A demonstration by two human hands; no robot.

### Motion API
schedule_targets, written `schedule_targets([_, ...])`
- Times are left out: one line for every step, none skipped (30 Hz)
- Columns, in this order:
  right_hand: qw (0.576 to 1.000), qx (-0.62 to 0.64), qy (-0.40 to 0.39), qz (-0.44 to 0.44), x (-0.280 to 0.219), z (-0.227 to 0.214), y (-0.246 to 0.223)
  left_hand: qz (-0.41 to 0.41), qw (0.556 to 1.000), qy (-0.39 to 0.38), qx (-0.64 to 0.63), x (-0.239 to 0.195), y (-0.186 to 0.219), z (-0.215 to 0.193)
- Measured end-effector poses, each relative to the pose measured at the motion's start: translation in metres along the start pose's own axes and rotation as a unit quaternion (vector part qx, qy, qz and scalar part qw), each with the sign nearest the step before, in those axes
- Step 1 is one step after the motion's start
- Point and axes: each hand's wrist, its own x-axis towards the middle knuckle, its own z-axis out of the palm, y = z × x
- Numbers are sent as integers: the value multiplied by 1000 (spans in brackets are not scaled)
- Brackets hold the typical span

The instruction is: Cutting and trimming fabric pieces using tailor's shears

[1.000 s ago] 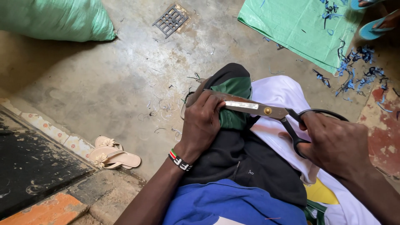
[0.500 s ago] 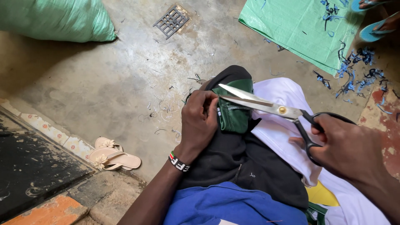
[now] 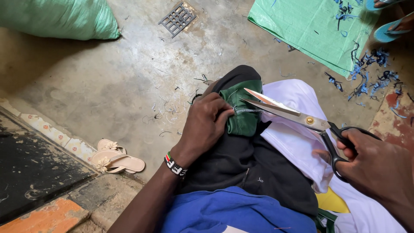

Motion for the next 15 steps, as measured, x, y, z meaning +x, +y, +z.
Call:
schedule_targets([1000,1,0,-1,0,1,0,0,1000,0,1,-1,-1,-1])
schedule_targets([1000,8,6,-3,0,2,2,-73,997,-19,-15,-2,-2,0])
schedule_targets([1000,15,12,-6,-1,3,3,-145,988,-40,-32,-2,-4,0])
schedule_targets([1000,16,13,-6,-2,3,3,-145,988,-39,-32,-2,-4,-2])
schedule_targets([999,29,25,-20,-2,4,3,-161,984,-48,-58,-2,-5,-4])
schedule_targets([998,43,38,-33,-3,4,4,-176,979,-58,-84,-2,-5,-6])
schedule_targets([998,43,38,-34,-2,6,4,-175,979,-57,-84,-1,0,-8])
schedule_targets([998,31,37,-31,-3,8,5,-155,983,-50,-90,-1,6,-10])
schedule_targets([999,20,36,-29,-3,9,5,-134,985,-42,-95,0,12,-13])
schedule_targets([999,20,36,-29,-2,11,6,-134,986,-43,-95,-1,9,-9])
schedule_targets([999,16,37,-35,-2,13,6,-93,994,-44,-35,-2,7,-6])
schedule_targets([998,12,37,-41,-2,15,7,-52,997,-45,24,-3,4,-3])
schedule_targets([998,12,38,-41,-4,13,6,-51,997,-45,24,-3,4,-1])
schedule_targets([999,5,37,-38,-5,12,4,-34,999,-21,5,-3,5,0])
schedule_targets([999,-2,36,-35,-6,10,3,-16,1000,2,-13,-3,5,2])
